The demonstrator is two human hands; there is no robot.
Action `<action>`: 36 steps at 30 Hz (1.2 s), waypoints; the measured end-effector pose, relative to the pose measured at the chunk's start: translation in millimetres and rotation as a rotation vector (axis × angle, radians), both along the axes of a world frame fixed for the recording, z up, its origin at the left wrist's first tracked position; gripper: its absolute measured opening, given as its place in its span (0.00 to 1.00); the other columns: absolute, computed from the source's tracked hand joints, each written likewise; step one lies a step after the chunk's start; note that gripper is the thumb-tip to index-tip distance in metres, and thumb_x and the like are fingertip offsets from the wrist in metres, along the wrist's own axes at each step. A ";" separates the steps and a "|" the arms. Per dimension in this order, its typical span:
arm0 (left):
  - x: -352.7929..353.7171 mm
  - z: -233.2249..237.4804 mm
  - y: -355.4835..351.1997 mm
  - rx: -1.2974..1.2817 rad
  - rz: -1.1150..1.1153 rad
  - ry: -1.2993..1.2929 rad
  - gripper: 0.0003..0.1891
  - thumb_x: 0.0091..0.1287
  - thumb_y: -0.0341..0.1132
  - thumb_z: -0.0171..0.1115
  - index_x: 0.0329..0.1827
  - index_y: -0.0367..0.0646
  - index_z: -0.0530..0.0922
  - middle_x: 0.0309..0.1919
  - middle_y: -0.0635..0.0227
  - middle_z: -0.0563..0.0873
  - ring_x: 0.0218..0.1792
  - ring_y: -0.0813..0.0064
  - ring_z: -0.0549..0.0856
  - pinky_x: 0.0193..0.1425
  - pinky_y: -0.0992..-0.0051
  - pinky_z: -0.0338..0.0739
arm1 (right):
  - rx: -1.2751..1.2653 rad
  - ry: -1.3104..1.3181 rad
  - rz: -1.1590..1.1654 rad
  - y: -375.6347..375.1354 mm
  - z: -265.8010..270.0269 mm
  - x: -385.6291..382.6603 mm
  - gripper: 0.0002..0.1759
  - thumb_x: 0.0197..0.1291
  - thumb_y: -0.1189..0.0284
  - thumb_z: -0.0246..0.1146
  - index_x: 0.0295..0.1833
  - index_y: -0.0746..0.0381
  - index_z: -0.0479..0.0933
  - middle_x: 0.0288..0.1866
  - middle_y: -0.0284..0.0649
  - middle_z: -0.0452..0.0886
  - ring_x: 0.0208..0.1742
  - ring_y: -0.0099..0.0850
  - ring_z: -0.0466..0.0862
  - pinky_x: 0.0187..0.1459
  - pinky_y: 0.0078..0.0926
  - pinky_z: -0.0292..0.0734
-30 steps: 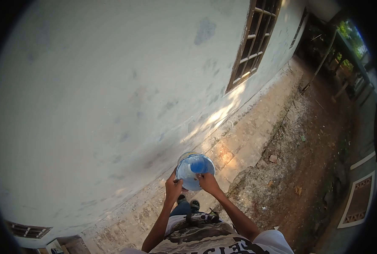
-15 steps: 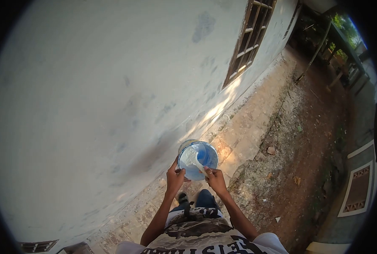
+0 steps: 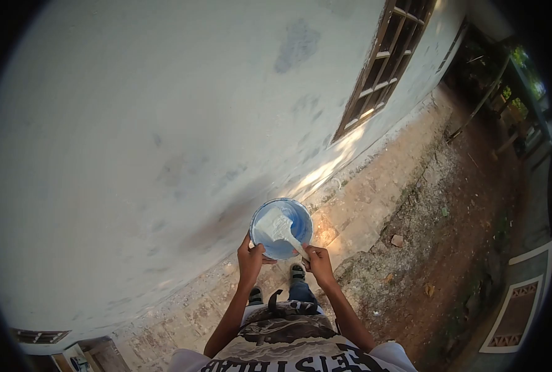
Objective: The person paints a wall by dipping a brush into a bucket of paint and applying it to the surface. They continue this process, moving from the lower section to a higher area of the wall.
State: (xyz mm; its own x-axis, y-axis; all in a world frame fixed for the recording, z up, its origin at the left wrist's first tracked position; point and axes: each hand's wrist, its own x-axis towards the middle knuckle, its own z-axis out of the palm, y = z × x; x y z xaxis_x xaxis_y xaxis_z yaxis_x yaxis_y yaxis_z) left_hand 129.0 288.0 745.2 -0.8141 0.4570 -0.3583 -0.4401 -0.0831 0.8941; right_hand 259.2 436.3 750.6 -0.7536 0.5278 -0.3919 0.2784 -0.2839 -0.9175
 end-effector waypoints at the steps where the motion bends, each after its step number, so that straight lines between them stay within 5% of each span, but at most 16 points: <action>1: 1.5 1.5 10.2 0.000 0.011 0.004 0.35 0.61 0.19 0.48 0.76 0.38 0.58 0.30 0.60 0.81 0.26 0.61 0.87 0.33 0.61 0.91 | 0.042 -0.018 0.017 10.6 0.4 -2.4 0.21 0.74 0.61 0.53 0.41 0.65 0.85 0.16 0.26 0.64 0.15 0.17 0.60 0.19 0.19 0.53; 18: 13.1 3.4 109.4 -0.039 0.163 0.113 0.29 0.64 0.20 0.49 0.72 0.32 0.61 0.40 0.48 0.84 0.31 0.55 0.89 0.33 0.62 0.92 | 0.130 0.086 0.239 112.0 15.1 -40.5 0.23 0.74 0.58 0.53 0.42 0.64 0.86 0.15 0.26 0.65 0.14 0.16 0.59 0.18 0.20 0.53; 24: 6.8 12.1 100.7 -0.005 0.276 0.004 0.27 0.63 0.23 0.50 0.68 0.30 0.64 0.42 0.46 0.83 0.32 0.53 0.89 0.35 0.61 0.92 | -0.259 0.044 0.228 131.7 28.0 -35.5 0.21 0.75 0.62 0.51 0.42 0.67 0.83 0.15 0.25 0.58 0.13 0.16 0.53 0.17 0.20 0.47; 36: -12.3 16.7 60.3 0.056 0.254 -0.036 0.22 0.59 0.25 0.51 0.59 0.26 0.69 0.40 0.46 0.84 0.32 0.50 0.89 0.35 0.59 0.92 | -0.253 0.176 0.205 107.9 129.6 -64.5 0.17 0.72 0.68 0.51 0.48 0.67 0.83 0.17 0.26 0.60 0.15 0.17 0.56 0.19 0.19 0.52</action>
State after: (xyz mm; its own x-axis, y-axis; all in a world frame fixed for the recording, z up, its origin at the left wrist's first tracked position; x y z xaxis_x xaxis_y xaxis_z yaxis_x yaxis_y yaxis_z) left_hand 116.7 348.3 761.9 -0.8926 0.2594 -0.3686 -0.4300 -0.2445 0.8691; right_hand 194.7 544.2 880.2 -0.9011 0.2618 -0.3458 0.1975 -0.4622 -0.8645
